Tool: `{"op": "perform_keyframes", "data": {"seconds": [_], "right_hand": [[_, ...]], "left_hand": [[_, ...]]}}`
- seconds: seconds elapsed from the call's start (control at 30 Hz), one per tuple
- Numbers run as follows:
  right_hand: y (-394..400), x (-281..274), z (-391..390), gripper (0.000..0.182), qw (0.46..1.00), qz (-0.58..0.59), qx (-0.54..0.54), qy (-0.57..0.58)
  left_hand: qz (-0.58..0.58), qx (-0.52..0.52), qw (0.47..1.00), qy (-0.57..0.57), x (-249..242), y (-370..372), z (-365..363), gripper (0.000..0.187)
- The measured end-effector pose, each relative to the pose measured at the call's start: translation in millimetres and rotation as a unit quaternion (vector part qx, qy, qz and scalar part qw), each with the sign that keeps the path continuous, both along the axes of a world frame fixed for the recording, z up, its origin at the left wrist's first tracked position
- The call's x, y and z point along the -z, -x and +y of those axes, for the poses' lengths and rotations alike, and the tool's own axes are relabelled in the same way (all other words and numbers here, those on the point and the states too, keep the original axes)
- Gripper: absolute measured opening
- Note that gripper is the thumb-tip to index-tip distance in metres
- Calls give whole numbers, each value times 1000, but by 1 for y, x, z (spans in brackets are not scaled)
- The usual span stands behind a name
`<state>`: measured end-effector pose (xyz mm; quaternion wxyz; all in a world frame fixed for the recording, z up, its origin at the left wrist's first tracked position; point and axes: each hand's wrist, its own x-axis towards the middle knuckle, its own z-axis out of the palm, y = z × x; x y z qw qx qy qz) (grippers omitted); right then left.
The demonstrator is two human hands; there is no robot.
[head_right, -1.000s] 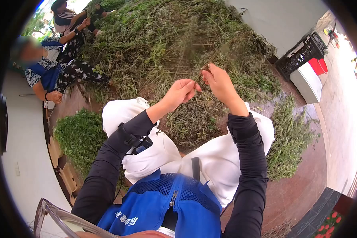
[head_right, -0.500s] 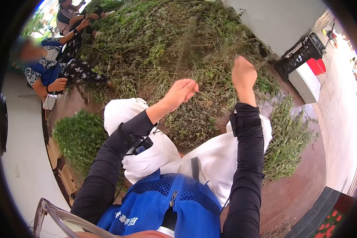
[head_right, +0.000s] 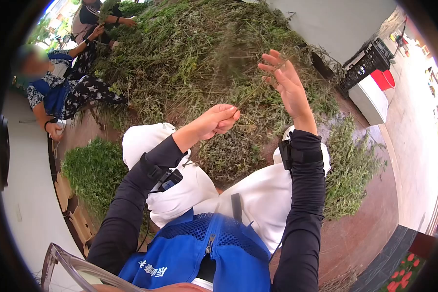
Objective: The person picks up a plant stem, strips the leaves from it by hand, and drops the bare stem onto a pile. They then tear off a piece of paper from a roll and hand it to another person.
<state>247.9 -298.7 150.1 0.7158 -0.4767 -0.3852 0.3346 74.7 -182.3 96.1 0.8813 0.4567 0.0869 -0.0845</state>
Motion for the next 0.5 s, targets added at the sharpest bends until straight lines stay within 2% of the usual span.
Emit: {"op": "perform_keyframes", "data": {"seconds": [0.1,0.17,0.23,0.47,0.5], "right_hand": [[-3,5,-2,29,997,-20,-58,45],[0,9,1,24,998,-35,-29,37],[-3,14,0,24,983,-161,33,87],[-7,25,-4,23,955,-233,58,175],[-9,26,-5,22,922,-332,94,174]], "left_hand": [[6,37,998,57,-3,2,1,24],[5,49,996,79,-4,2,5,24],[12,49,991,123,-4,2,8,24],[26,53,992,109,-2,3,14,23],[31,50,993,104,-1,3,14,23]]}}
